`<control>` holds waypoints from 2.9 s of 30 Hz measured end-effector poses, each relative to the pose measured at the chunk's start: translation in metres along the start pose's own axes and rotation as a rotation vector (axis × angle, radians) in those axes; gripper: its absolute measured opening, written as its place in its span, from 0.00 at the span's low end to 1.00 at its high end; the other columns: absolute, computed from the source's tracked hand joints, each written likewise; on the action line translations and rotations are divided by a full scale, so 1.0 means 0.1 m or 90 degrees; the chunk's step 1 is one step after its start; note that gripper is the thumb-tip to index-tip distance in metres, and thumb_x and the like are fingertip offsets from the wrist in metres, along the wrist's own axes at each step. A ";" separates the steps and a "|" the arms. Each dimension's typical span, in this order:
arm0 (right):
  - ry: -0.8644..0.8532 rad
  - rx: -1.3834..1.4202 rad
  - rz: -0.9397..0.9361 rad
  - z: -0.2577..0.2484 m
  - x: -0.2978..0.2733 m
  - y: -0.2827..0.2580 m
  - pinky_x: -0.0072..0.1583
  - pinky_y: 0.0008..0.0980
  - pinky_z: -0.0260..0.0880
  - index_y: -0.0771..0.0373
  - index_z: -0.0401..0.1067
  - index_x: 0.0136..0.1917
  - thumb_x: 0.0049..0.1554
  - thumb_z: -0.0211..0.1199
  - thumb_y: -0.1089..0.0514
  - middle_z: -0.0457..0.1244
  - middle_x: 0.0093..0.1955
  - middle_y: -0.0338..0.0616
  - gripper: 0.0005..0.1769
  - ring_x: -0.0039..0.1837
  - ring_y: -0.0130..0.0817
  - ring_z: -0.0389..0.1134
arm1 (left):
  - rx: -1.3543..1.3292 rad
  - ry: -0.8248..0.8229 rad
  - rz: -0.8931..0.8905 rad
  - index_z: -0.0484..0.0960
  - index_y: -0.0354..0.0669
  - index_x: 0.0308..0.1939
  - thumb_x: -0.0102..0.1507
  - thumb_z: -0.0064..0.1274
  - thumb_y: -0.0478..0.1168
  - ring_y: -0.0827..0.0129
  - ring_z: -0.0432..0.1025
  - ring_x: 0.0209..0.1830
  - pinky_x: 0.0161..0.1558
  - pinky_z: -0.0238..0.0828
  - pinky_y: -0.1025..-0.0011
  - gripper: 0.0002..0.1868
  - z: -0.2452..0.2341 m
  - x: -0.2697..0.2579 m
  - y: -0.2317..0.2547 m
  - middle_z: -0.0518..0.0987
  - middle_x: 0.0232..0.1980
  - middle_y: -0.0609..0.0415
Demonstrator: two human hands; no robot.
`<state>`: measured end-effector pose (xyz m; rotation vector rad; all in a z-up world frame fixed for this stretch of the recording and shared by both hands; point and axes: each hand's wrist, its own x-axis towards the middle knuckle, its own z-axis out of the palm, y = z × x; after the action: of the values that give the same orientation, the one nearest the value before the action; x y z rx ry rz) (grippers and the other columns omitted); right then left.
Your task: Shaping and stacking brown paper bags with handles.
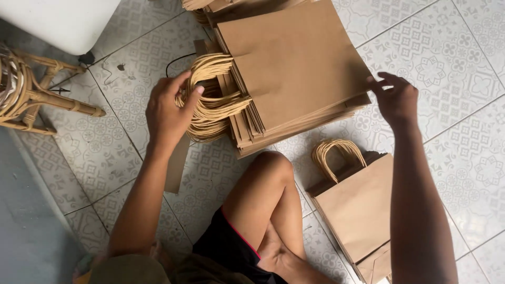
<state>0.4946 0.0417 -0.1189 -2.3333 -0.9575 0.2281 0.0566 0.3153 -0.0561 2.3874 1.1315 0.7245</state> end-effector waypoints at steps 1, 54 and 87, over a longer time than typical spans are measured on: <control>-0.003 -0.004 -0.002 0.03 0.02 -0.03 0.52 0.35 0.67 0.60 0.78 0.64 0.67 0.67 0.41 0.71 0.51 0.41 0.23 0.45 0.33 0.71 | -0.003 0.000 -0.004 0.82 0.52 0.62 0.69 0.53 0.57 0.62 0.72 0.47 0.41 0.70 0.60 0.22 0.02 0.01 -0.01 0.77 0.47 0.56; 0.348 0.777 0.453 -0.22 -5.95 -1.84 0.65 0.33 0.67 0.69 0.69 0.64 0.61 0.56 0.52 0.67 0.61 0.44 0.23 0.66 0.37 0.67 | -0.645 -0.374 0.169 0.82 0.41 0.59 0.79 0.51 0.38 0.78 0.71 0.26 0.24 0.58 0.82 0.08 -0.50 -1.00 1.09 0.82 0.45 0.51; 0.274 0.721 0.413 -0.16 -5.96 -1.89 0.64 0.35 0.75 0.67 0.72 0.60 0.55 0.68 0.57 0.69 0.59 0.42 0.21 0.63 0.33 0.70 | -0.612 -0.485 0.111 0.72 0.55 0.58 0.83 0.36 0.38 0.85 0.55 0.25 0.25 0.45 0.86 0.08 -0.50 -1.02 1.00 0.69 0.44 0.59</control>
<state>-0.0419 -0.2686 -0.0340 -1.4229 0.1948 0.3741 0.0301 0.1818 0.0100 1.6464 0.1609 0.2364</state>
